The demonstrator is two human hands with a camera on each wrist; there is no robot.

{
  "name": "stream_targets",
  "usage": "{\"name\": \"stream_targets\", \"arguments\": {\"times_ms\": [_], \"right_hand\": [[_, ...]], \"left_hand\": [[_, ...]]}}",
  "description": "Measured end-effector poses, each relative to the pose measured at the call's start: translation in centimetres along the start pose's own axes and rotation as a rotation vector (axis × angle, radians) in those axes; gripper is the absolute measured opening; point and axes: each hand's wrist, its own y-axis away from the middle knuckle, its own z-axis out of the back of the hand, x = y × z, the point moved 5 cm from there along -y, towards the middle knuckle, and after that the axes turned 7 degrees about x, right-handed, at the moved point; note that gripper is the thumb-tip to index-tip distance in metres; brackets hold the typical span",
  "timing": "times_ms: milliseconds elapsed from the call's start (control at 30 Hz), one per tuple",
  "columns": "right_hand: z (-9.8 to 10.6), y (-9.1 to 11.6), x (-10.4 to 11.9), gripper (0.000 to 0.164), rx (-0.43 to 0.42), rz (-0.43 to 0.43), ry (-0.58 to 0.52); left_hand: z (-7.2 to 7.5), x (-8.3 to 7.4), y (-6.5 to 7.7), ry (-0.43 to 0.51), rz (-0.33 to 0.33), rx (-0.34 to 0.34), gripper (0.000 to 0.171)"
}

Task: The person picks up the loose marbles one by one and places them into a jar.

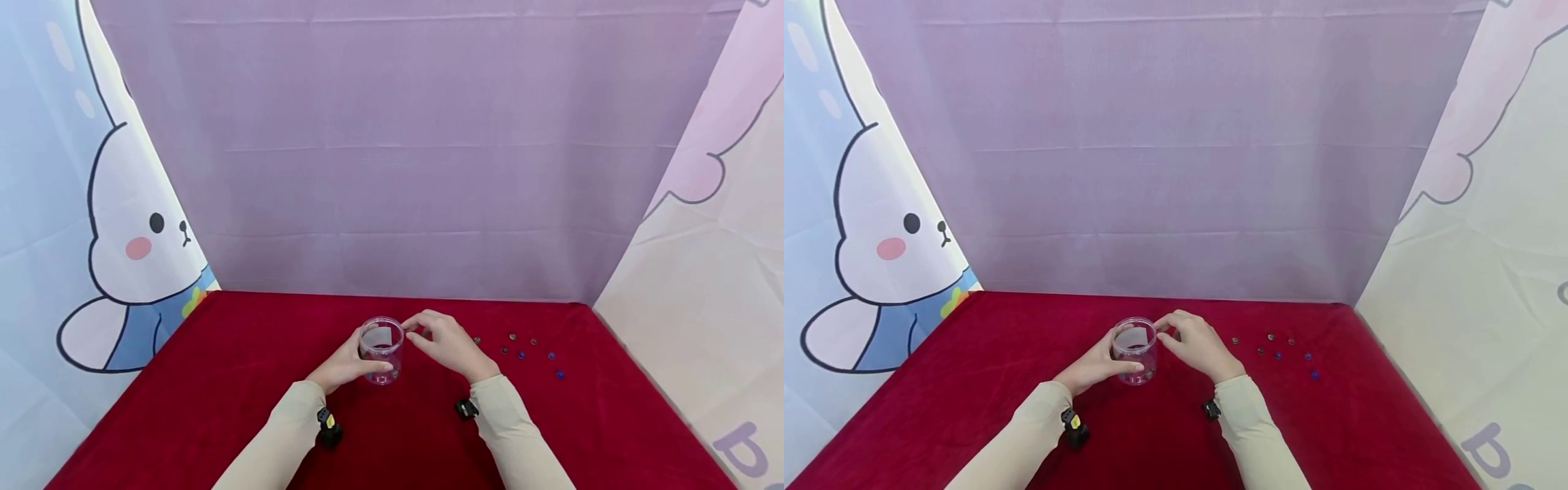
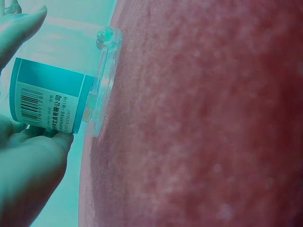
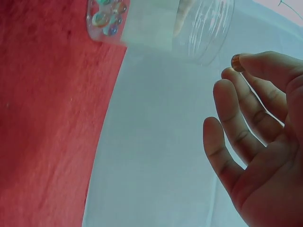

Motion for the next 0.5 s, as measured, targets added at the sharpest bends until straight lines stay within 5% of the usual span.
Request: {"name": "stream_targets", "arguments": {"times_ms": [500], "right_hand": [[-1.9, -1.0, 1.3, 0.017, 0.038, 0.047, 0.009]], "left_hand": [[0.0, -0.1, 0.1, -0.012, -0.001, 0.013, 0.092]]}}
